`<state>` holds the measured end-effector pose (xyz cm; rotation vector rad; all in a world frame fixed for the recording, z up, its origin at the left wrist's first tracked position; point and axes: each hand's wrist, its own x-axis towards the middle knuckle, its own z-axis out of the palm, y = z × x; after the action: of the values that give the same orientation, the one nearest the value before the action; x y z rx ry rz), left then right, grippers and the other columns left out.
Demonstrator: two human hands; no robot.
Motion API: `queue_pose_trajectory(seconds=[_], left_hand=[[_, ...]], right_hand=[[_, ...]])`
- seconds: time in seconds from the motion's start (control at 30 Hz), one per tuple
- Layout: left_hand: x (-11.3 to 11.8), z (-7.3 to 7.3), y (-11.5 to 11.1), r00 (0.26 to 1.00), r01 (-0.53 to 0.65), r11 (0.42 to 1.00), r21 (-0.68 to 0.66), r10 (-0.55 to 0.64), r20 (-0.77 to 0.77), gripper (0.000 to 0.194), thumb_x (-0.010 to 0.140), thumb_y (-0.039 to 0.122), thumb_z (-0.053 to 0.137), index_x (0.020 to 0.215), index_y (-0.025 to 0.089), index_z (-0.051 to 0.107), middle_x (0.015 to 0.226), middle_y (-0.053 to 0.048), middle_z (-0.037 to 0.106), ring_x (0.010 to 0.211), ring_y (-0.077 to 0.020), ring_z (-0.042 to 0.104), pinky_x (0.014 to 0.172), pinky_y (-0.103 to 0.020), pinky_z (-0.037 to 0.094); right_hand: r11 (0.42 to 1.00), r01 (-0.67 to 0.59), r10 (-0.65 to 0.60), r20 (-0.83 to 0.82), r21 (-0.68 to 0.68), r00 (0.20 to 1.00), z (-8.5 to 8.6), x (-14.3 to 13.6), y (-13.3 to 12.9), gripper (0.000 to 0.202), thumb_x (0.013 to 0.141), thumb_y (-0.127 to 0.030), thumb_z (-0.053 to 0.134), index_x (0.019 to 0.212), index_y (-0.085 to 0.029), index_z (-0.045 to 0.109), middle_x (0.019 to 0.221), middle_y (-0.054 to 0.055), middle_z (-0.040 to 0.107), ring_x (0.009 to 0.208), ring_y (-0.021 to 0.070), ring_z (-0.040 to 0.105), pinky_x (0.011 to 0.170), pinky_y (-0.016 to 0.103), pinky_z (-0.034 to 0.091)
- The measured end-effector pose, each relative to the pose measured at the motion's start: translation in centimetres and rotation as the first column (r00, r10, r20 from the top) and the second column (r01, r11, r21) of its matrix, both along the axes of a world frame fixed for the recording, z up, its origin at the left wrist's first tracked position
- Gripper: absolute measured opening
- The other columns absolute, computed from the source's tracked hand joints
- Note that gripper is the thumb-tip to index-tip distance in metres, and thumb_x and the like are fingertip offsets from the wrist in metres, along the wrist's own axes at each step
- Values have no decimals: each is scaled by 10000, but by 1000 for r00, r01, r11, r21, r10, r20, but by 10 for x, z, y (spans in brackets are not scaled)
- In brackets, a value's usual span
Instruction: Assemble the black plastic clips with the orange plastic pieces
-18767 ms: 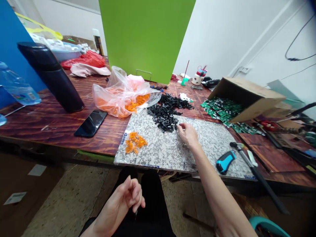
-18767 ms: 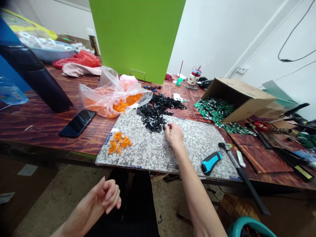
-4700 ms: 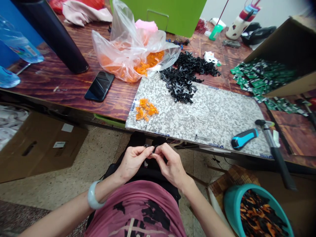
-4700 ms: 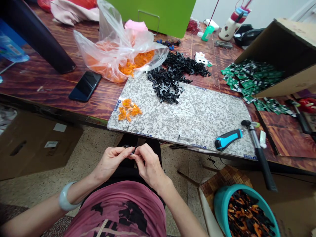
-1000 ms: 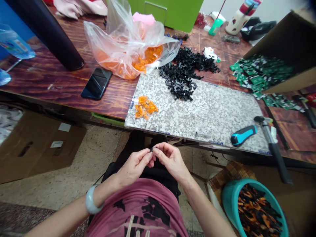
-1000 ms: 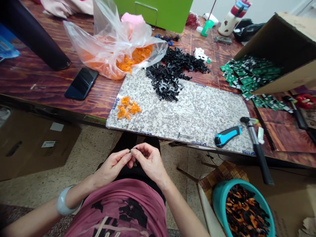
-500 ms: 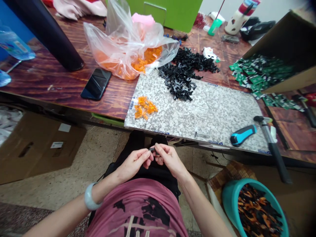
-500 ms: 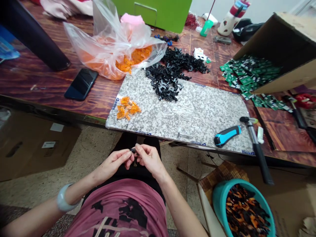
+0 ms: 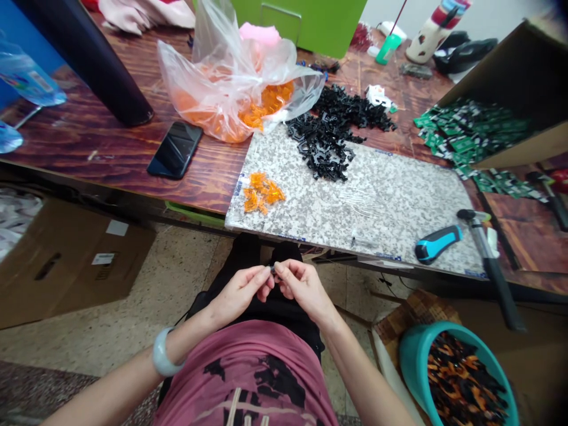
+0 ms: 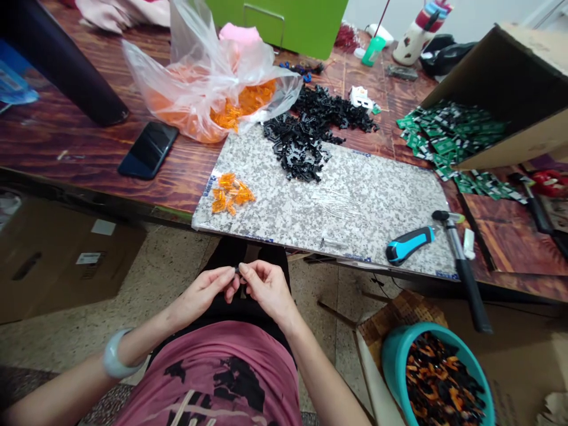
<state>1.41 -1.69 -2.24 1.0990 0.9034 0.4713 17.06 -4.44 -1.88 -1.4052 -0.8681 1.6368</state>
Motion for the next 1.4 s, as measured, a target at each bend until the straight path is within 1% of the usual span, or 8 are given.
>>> queue_pose_trajectory(seconds=[0.23, 0.43, 0.6, 0.77, 0.87, 1.17, 1.27, 1.4], left_hand=[[-2, 12, -8, 996, -37, 962, 272, 58, -69, 347, 935, 336, 374, 648, 176, 486, 595, 41, 431, 569, -113, 398, 570, -231, 339], [-6, 24, 6, 990, -118, 945, 306, 134, -33, 337, 934, 329, 382, 661, 174, 506, 596, 35, 465, 583, -118, 438, 602, -231, 368], [-8, 26, 16, 973, -228, 951, 207, 226, 33, 334, 927, 383, 409, 754, 151, 577, 636, 15, 532, 624, -127, 488, 661, -249, 397], [-11, 25, 17, 946, -319, 940, 118, 309, 94, 334, 908, 419, 453, 819, 137, 611, 662, 12, 542, 633, -121, 491, 660, -248, 401], [-12, 25, 18, 930, -358, 931, 76, 347, 122, 323, 900, 418, 474, 825, 136, 614, 660, 16, 536, 627, -115, 488, 652, -246, 401], [-10, 25, 19, 901, -370, 924, -97, 382, 203, 314, 870, 414, 525, 864, 118, 630, 686, -3, 561, 642, -126, 507, 658, -263, 409], [-9, 25, 20, 894, -364, 920, -148, 389, 220, 302, 865, 399, 537, 876, 114, 636, 700, -10, 571, 651, -127, 515, 667, -263, 411], [-9, 24, 20, 888, -358, 912, -198, 398, 230, 284, 858, 388, 548, 878, 119, 636, 696, -9, 573, 650, -128, 521, 658, -260, 412]], right_hand=[[951, -9, -80, 273, 311, 959, 23, -14, -7, 286, 884, -361, 525, 682, -166, 580, 610, -5, 575, 538, 95, 500, 522, 218, 403], [880, -204, 0, 429, 429, 903, 42, -2, 25, 193, 862, -336, 571, 820, -173, 666, 720, 12, 661, 597, 118, 570, 557, 219, 433], [768, -280, -278, 693, 577, 665, 45, 18, 83, 174, 885, -271, 528, 943, -178, 664, 875, 56, 674, 752, 167, 601, 709, 267, 453], [797, -395, -287, 862, 457, 418, 35, 22, 119, 162, 856, -232, 554, 958, -172, 663, 903, 93, 652, 867, 227, 581, 793, 330, 433], [823, -355, -267, 853, 444, 448, 32, 19, 122, 117, 838, -222, 557, 857, -188, 668, 847, 66, 667, 791, 207, 592, 733, 311, 436], [810, -73, -303, 522, 582, 797, 51, 26, 107, 164, 787, -322, 614, 763, -159, 615, 671, 19, 650, 561, 132, 581, 540, 236, 447], [757, -116, -371, 570, 643, 733, 59, 34, 96, 143, 809, -313, 599, 814, -170, 608, 714, 20, 654, 572, 125, 573, 568, 240, 458], [704, -334, -448, 756, 627, 477, 53, 45, 82, 82, 830, -264, 579, 828, -184, 598, 747, 26, 642, 610, 140, 559, 615, 259, 442]])
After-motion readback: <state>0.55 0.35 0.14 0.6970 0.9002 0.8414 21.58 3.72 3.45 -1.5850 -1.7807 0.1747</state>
